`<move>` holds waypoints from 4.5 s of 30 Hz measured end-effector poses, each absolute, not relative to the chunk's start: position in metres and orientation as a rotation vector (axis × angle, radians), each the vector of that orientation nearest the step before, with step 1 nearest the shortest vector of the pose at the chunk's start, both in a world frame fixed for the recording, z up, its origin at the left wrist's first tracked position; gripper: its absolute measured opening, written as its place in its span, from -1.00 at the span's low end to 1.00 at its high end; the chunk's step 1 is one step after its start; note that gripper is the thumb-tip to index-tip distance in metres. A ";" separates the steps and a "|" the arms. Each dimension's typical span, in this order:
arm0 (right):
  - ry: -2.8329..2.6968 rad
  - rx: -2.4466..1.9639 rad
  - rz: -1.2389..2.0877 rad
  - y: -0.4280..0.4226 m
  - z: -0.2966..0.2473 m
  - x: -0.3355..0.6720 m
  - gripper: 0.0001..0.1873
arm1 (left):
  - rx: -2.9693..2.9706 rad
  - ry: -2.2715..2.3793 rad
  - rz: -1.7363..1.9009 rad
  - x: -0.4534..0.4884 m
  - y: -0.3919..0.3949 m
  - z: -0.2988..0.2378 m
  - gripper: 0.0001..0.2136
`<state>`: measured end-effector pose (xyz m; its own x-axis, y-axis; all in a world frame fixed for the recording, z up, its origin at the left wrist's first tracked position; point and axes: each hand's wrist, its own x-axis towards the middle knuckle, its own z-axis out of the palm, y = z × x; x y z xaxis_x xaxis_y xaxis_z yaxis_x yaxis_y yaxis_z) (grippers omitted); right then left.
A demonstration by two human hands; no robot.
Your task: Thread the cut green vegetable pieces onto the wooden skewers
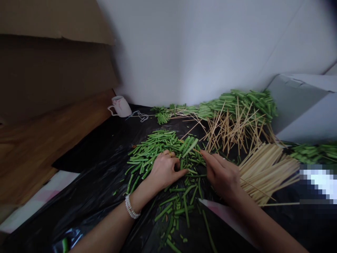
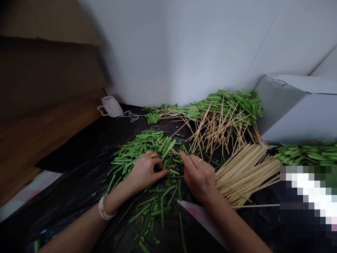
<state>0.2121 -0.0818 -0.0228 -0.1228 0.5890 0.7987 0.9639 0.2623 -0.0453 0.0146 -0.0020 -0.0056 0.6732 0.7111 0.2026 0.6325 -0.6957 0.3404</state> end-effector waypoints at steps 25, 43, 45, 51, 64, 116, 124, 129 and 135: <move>-1.862 -1.425 -0.632 -0.082 -0.024 0.208 -0.69 | 0.811 0.733 0.962 0.007 0.023 0.000 -0.73; -1.920 -1.415 -0.638 -0.082 -0.027 0.208 -0.64 | 0.834 0.705 0.953 0.007 0.024 -0.003 -0.75; -1.922 -1.422 -0.640 -0.082 -0.028 0.209 -0.64 | 0.845 0.717 0.959 0.008 0.024 -0.003 -0.74; -1.934 -1.413 -0.634 -0.082 -0.031 0.210 -0.63 | 0.906 0.752 0.995 0.008 0.025 -0.005 -0.75; -1.967 -1.401 -0.614 -0.082 -0.033 0.211 -0.60 | 0.901 0.749 0.946 0.010 0.023 -0.007 -0.76; -1.782 -1.508 -0.713 -0.078 -0.022 0.228 -0.73 | 2.746 0.618 0.603 0.011 -0.001 0.001 -0.72; -1.816 -1.510 -0.684 -0.080 -0.021 0.222 -0.69 | 2.801 0.549 0.420 0.018 -0.009 -0.010 -0.64; -1.821 -1.509 -0.686 -0.079 -0.022 0.221 -0.72 | 2.777 0.559 0.501 0.018 -0.009 -0.009 -0.70; -1.819 -1.513 -0.695 -0.079 -0.022 0.221 -0.73 | 2.765 0.663 0.562 0.017 -0.005 -0.011 -0.72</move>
